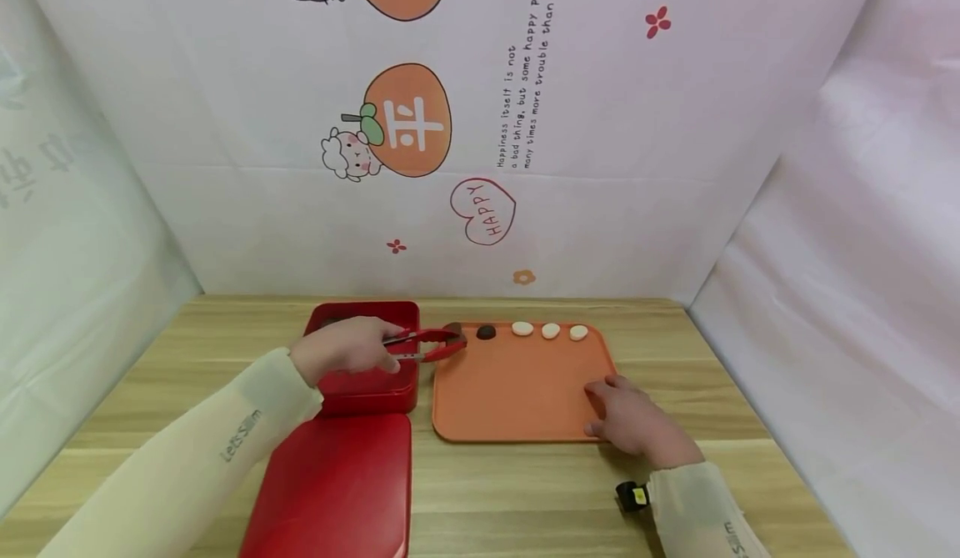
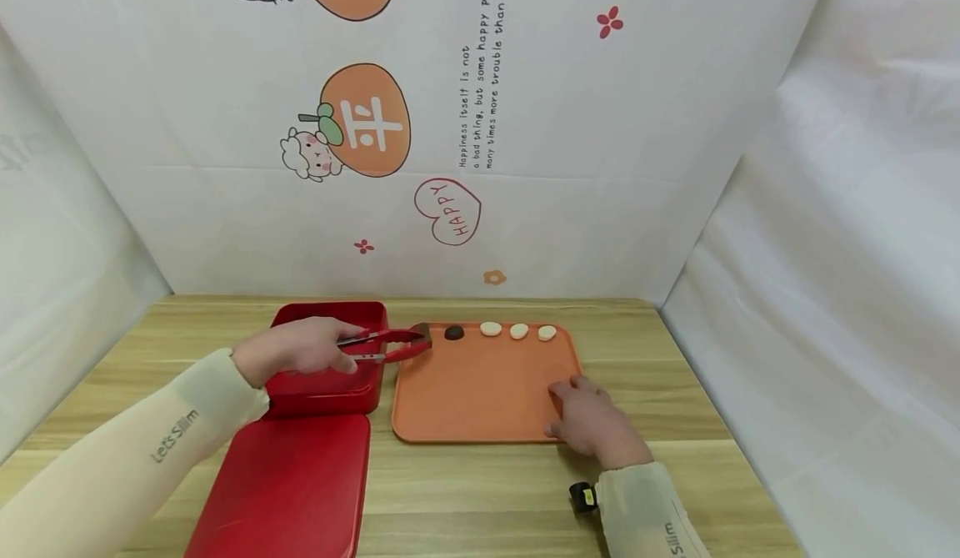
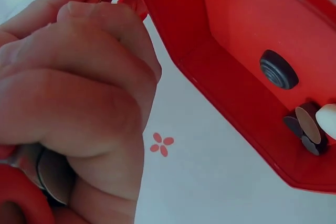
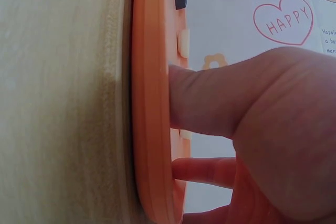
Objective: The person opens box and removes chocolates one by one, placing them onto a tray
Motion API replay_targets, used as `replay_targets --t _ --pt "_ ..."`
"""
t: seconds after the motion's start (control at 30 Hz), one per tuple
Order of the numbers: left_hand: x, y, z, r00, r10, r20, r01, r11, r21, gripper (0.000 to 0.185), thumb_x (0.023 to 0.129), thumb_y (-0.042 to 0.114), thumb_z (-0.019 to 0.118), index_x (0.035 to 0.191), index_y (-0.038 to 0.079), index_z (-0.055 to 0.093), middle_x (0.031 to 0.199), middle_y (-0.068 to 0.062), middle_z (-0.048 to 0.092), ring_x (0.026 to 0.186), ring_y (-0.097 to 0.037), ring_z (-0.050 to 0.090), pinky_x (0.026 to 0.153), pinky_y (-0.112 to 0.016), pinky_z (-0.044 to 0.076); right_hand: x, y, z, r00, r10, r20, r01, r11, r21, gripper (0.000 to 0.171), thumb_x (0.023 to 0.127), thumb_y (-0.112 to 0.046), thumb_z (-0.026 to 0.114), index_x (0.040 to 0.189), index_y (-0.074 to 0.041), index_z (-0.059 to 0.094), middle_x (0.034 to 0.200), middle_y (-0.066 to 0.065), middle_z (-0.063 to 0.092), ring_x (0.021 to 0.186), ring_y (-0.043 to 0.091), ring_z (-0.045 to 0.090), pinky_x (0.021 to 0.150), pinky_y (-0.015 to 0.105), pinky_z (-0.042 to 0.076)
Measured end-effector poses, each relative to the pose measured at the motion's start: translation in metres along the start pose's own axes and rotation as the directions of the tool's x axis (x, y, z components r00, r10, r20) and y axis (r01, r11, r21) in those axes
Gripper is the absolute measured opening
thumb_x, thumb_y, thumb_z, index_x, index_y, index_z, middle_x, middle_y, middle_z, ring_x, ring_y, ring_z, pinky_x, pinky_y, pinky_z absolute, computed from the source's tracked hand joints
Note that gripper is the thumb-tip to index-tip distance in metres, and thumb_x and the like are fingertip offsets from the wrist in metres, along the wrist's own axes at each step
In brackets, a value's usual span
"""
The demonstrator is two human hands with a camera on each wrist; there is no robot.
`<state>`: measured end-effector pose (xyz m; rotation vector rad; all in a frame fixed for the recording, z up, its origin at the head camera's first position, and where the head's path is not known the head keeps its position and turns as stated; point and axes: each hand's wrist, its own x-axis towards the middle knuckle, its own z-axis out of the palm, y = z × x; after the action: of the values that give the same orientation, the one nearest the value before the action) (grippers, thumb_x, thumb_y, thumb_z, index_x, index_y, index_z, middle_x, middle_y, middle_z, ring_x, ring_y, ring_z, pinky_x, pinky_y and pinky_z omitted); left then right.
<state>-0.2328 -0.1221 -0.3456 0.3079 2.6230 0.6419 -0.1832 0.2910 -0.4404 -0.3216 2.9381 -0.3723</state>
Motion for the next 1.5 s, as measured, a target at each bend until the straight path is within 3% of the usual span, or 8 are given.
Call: replay_targets --t 0.27,0.6,0.9,1.2,1.5 --pt "0.009 0.005 0.005 1.0 -0.016 0.006 0.016 0.999 0.052 0.068 0.086 0.02 0.078 0.147 0.011 0.05 0.093 -0.007 0.058 0.082 -0.024 0.055 0.067 -0.036 0.048 0.0 0.0 0.0 1.0 -0.001 0.003 0.001 1.0 -0.008 0.059 0.088 -0.024 0.077 0.138 0.0 0.055 0.143 0.034 0.04 0.128 0.053 0.04 0.099 0.062 0.038" --pt "0.008 0.011 0.004 0.999 -0.04 -0.004 0.04 0.995 0.089 0.071 0.082 0.021 0.082 0.146 0.012 0.052 0.098 -0.007 0.057 0.09 -0.025 0.054 0.07 -0.037 0.05 0.001 0.0 0.0 1.0 -0.003 0.003 0.003 1.0 -0.013 0.06 0.088 -0.023 0.077 0.137 0.002 0.055 0.143 0.034 0.04 0.129 0.052 0.04 0.099 0.061 0.038" --pt "0.007 0.012 0.004 0.999 -0.033 -0.004 0.033 0.995 0.091 0.071 0.083 0.021 0.081 0.147 0.011 0.051 0.099 -0.007 0.057 0.091 -0.026 0.054 0.069 -0.037 0.05 -0.001 -0.002 -0.002 1.0 -0.017 0.005 0.017 1.0 -0.015 0.06 0.088 -0.024 0.078 0.137 0.002 0.055 0.142 0.035 0.041 0.129 0.052 0.04 0.099 0.061 0.038" --pt "0.007 0.016 0.0 1.0 -0.018 -0.002 0.018 0.985 0.17 0.071 0.085 0.022 0.08 0.147 0.009 0.049 0.102 -0.006 0.058 0.093 -0.026 0.053 0.074 -0.04 0.049 0.0 -0.002 -0.004 1.0 -0.02 0.005 0.02 0.999 -0.025 0.06 0.088 -0.024 0.078 0.137 0.002 0.055 0.141 0.035 0.041 0.128 0.052 0.041 0.099 0.061 0.038" --pt "0.0 0.016 -0.002 1.0 0.012 0.001 -0.012 0.991 0.136 0.071 0.087 0.023 0.077 0.15 0.011 0.046 0.106 -0.005 0.057 0.098 -0.025 0.052 0.078 -0.041 0.049 -0.001 -0.004 -0.003 1.0 -0.008 0.015 0.008 1.0 -0.019 0.061 0.088 -0.024 0.077 0.138 0.002 0.054 0.142 0.036 0.04 0.129 0.053 0.04 0.1 0.061 0.037"
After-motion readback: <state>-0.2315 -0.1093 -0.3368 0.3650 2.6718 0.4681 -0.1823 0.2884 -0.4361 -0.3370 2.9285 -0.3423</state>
